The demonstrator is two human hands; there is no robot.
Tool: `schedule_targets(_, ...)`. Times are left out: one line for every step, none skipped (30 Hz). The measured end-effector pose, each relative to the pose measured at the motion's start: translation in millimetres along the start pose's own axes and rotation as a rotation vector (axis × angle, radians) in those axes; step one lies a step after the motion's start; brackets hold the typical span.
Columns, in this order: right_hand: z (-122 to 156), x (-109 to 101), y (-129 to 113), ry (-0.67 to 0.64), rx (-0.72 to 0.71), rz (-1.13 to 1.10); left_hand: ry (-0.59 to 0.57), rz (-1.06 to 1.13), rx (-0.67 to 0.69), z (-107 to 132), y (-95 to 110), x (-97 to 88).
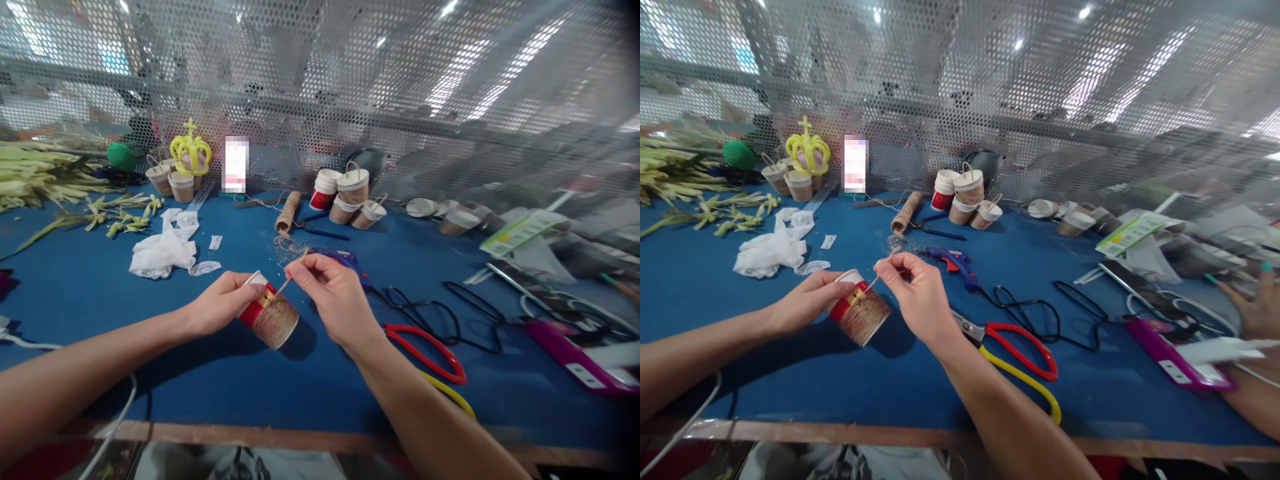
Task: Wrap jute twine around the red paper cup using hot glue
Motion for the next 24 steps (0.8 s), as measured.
schedule_targets(-1, 1, 2, -0.008, 0.005, 0.009, -0.003, -0.005, 0.011, 1, 2, 0.6)
schedule_targets(-1, 1, 3, -0.016, 0.013, 0.019, -0.004, -0.014, 0.019, 1, 3, 0.8)
schedule_targets(-1, 2, 4, -0.022, 0.021, 0.029, 0.000, -0.024, 0.026, 2, 4, 0.5)
schedule_targets(-1, 2, 5, -0.026, 0.029, 0.039, 0.004, -0.034, 0.032, 2, 5, 0.1)
schedule_targets(-1, 3, 5, -0.029, 0.034, 0.049, 0.007, -0.042, 0.039, 3, 5, -0.5)
schedule_targets(-1, 3, 4, -0.030, 0.038, 0.058, 0.009, -0.048, 0.048, 3, 5, -0.9)
schedule_targets(0, 3, 4, -0.032, 0.040, 0.065, 0.008, -0.048, 0.057, 3, 6, -1.2)
schedule_targets(0, 4, 3, -0.033, 0.041, 0.073, 0.009, -0.046, 0.066, 3, 6, -1.5)
schedule_targets(0, 4, 3, -0.036, 0.044, 0.079, 0.007, -0.041, 0.074, 3, 6, -1.6)
schedule_targets(0, 4, 3, -0.038, 0.048, 0.084, 0.005, -0.037, 0.079, 4, 6, -1.5)
schedule_targets(0, 5, 3, -0.040, 0.054, 0.087, 0.006, -0.036, 0.083, 4, 6, -1.6)
schedule_targets(1, 5, 4, -0.042, 0.061, 0.090, 0.007, -0.039, 0.083, 5, 6, -1.7)
schedule_targets(1, 6, 4, -0.043, 0.069, 0.095, 0.010, -0.045, 0.082, 5, 6, -1.8)
schedule_targets(1, 6, 5, -0.045, 0.077, 0.103, 0.011, -0.055, 0.081, 6, 7, -1.9)
schedule_targets(1, 6, 5, -0.045, 0.084, 0.111, 0.011, -0.065, 0.081, 6, 7, -1.9)
schedule_targets(1, 7, 5, -0.045, 0.089, 0.121, 0.010, -0.074, 0.084, 7, 8, -1.8)
schedule_targets(1, 7, 5, -0.046, 0.095, 0.130, 0.007, -0.080, 0.092, 8, 10, -1.7)
schedule_targets(1, 8, 5, -0.048, 0.099, 0.136, 0.004, -0.085, 0.106, 8, 11, -1.5)
schedule_targets(1, 9, 5, -0.050, 0.102, 0.138, 0.000, -0.089, 0.125, 9, 13, -1.4)
schedule_targets(1, 9, 5, -0.053, 0.106, 0.138, -0.004, -0.093, 0.146, 10, 14, -1.2)
schedule_targets(1, 10, 6, -0.055, 0.107, 0.136, -0.008, -0.099, 0.168, 10, 15, -1.0)
schedule_targets(2, 10, 6, -0.059, 0.108, 0.132, -0.012, -0.105, 0.188, 11, 16, -0.7)
schedule_targets(2, 10, 6, -0.062, 0.107, 0.130, -0.016, -0.112, 0.205, 11, 16, -0.5)
schedule_targets(3, 11, 6, -0.065, 0.106, 0.129, -0.019, -0.120, 0.217, 12, 15, -0.2)
Point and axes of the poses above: each hand's wrist, its own z-axis away from the middle knuckle, its own x-axis out of the palm, y = z × x, the point moved 10 cm from there along -z, towards the middle knuckle, and after that the axes turned 14 degrees about -z, right-handed, at the moved point
